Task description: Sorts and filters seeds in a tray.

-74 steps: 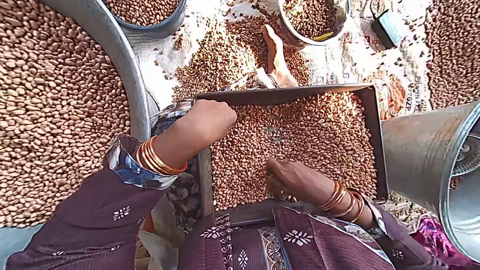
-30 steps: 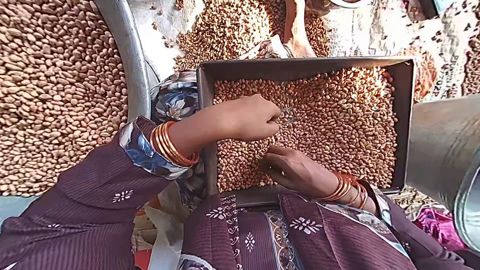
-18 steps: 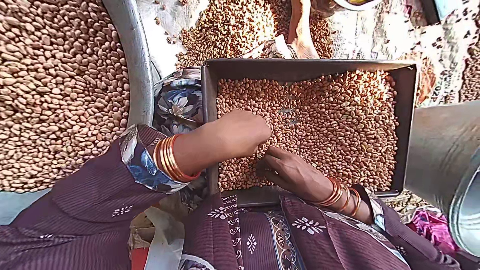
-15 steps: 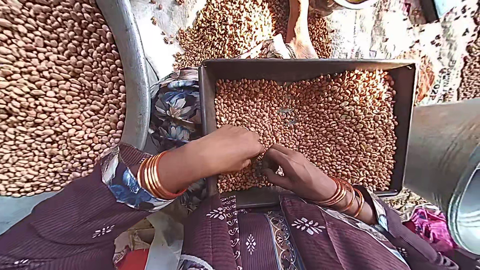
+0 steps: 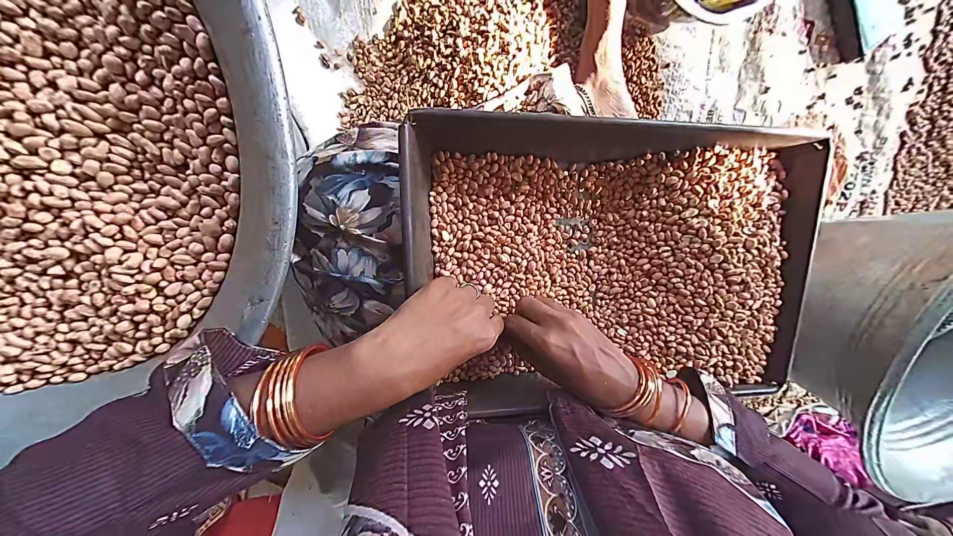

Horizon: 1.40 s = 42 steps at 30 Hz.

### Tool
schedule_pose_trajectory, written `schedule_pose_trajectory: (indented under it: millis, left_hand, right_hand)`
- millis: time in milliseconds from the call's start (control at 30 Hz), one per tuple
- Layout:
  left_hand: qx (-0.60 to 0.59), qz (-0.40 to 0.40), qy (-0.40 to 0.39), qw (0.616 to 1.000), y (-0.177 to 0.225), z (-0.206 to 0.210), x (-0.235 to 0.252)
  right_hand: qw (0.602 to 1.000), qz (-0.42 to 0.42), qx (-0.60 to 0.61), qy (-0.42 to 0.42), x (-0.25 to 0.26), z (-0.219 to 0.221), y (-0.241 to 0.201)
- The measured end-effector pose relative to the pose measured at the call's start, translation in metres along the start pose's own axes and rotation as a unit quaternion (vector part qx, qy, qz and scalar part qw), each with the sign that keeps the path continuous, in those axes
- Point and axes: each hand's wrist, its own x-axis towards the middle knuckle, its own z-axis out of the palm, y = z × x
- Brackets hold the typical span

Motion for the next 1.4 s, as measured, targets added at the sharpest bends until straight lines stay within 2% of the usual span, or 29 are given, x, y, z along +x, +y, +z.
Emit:
schedule_pose_trajectory:
  millis: [267,367,533,667,700,767,833,900,1033,1100,1133,1200,1267,1333,1400]
  left_hand:
    - [-0.008,0.001,-0.025,1.0,0.003,-0.002,0.002]
    - [-0.002,0.002,-0.004,1.0,0.004,0.004,0.003]
    - [-0.005,-0.008,-0.014,1.0,0.007,0.005,0.003]
    - [-0.015,-0.049,-0.031,0.998,0.005,-0.008,0.003]
    - [-0.018,-0.062,-0.009,0.998,0.003,-0.011,0.003]
    - [-0.033,-0.081,0.095,0.992,-0.004,-0.013,0.004]
    - [-0.105,-0.101,0.201,0.969,-0.011,-0.022,0.003]
    - [-0.237,-0.12,0.248,0.932,-0.018,-0.039,-0.002]
    - [-0.509,-0.104,0.321,0.792,-0.033,-0.047,-0.006]
    - [-0.571,-0.113,0.321,0.747,-0.038,-0.051,-0.005]
    - [-0.571,-0.128,0.312,0.748,-0.04,-0.053,-0.003]
    - [-0.515,-0.176,0.297,0.784,-0.042,-0.056,0.001]
    - [-0.4,-0.211,0.282,0.846,-0.041,-0.055,0.007]
    - [-0.249,-0.211,0.275,0.904,-0.044,-0.049,0.011]
    - [-0.135,-0.209,0.251,0.936,-0.048,-0.042,0.013]
  right_hand:
    - [0.998,0.011,0.059,-0.025,-0.004,-0.003,0.009]
    - [0.998,0.005,0.051,-0.021,-0.004,0.0,0.004]
    - [0.999,0.006,0.04,-0.023,-0.001,0.001,-0.001]
    - [0.992,0.059,0.109,-0.026,0.0,-0.012,0.007]
    - [0.989,0.083,0.12,-0.022,-0.001,-0.019,0.009]
    - [0.986,0.111,0.123,-0.016,-0.003,-0.032,0.016]
    - [0.989,0.096,0.115,-0.009,-0.007,-0.038,0.021]
    - [0.992,0.056,0.111,-0.019,-0.009,-0.036,0.021]
    - [0.998,0.015,0.051,-0.032,-0.012,-0.018,0.011]
    - [0.999,0.017,0.022,-0.037,-0.012,-0.014,0.008]
    - [0.999,0.017,0.013,-0.037,-0.011,-0.013,0.007]
    - [0.999,0.016,0.001,-0.045,-0.009,-0.013,0.006]
    - [0.998,0.013,-0.003,-0.056,-0.007,-0.015,0.007]
    - [0.998,0.014,0.003,-0.069,-0.005,-0.018,0.008]
    - [0.997,0.022,0.005,-0.078,-0.003,-0.021,0.008]
